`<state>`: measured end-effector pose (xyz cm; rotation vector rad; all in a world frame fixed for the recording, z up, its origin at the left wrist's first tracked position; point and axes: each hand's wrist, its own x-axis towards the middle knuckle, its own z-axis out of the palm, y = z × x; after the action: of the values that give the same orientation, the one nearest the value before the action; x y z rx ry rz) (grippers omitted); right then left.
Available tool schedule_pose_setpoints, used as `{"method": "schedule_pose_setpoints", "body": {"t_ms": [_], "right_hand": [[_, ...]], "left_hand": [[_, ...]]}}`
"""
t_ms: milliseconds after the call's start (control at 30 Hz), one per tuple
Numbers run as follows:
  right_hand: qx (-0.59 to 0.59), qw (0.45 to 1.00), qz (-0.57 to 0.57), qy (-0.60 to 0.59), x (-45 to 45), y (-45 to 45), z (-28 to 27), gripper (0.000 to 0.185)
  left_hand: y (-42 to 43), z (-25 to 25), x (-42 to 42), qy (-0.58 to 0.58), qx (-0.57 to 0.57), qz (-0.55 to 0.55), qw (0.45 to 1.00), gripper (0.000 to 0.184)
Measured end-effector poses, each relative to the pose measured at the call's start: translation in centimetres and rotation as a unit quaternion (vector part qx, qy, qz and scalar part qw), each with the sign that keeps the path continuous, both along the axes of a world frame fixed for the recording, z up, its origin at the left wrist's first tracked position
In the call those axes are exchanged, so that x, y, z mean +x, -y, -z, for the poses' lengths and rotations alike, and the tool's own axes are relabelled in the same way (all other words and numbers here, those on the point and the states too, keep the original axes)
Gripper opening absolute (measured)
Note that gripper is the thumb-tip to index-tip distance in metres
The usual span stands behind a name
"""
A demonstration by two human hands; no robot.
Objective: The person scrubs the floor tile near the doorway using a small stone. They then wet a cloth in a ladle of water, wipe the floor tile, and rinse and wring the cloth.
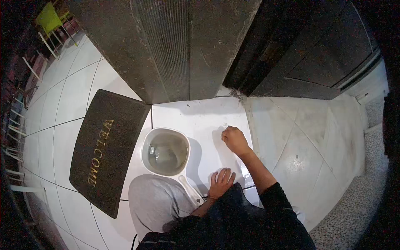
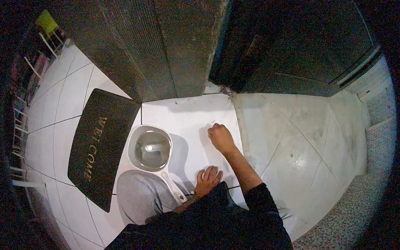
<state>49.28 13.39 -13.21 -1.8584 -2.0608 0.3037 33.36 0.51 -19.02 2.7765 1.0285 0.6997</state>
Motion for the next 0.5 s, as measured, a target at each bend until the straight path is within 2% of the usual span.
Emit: {"method": "schedule_pose_setpoints", "body": {"t_ms": [67,133,267,367,500], "right_hand": [[0.017,1.0,0.019,0.017,0.3,-1.0,0.5,0.007],[0.049,0.996,0.054,0.059,0.6,-2.7,1.0,0.008],[0.076,0.994,0.062,0.048,0.4,-2.4,1.2,0.008],[0.006,0.999,0.036,0.025,0.0,-0.5,0.8,0.007],[0.063,0.996,0.033,0.053,0.6,-2.0,1.1,0.01]], "left_hand": [[-0.1,-0.2,-0.1,-0.005,-0.012,0.008,1.0,0.038],[-0.3,0.3,0.0,-0.024,0.041,-0.008,0.999,0.03],[-0.2,0.5,0.0,-0.015,0.007,0.007,1.0,0.038],[-0.1,0.4,0.0,-0.003,0.014,0.003,1.0,0.038],[-0.1,0.2,0.1,-0.006,0.008,0.0,1.0,0.038]]}}
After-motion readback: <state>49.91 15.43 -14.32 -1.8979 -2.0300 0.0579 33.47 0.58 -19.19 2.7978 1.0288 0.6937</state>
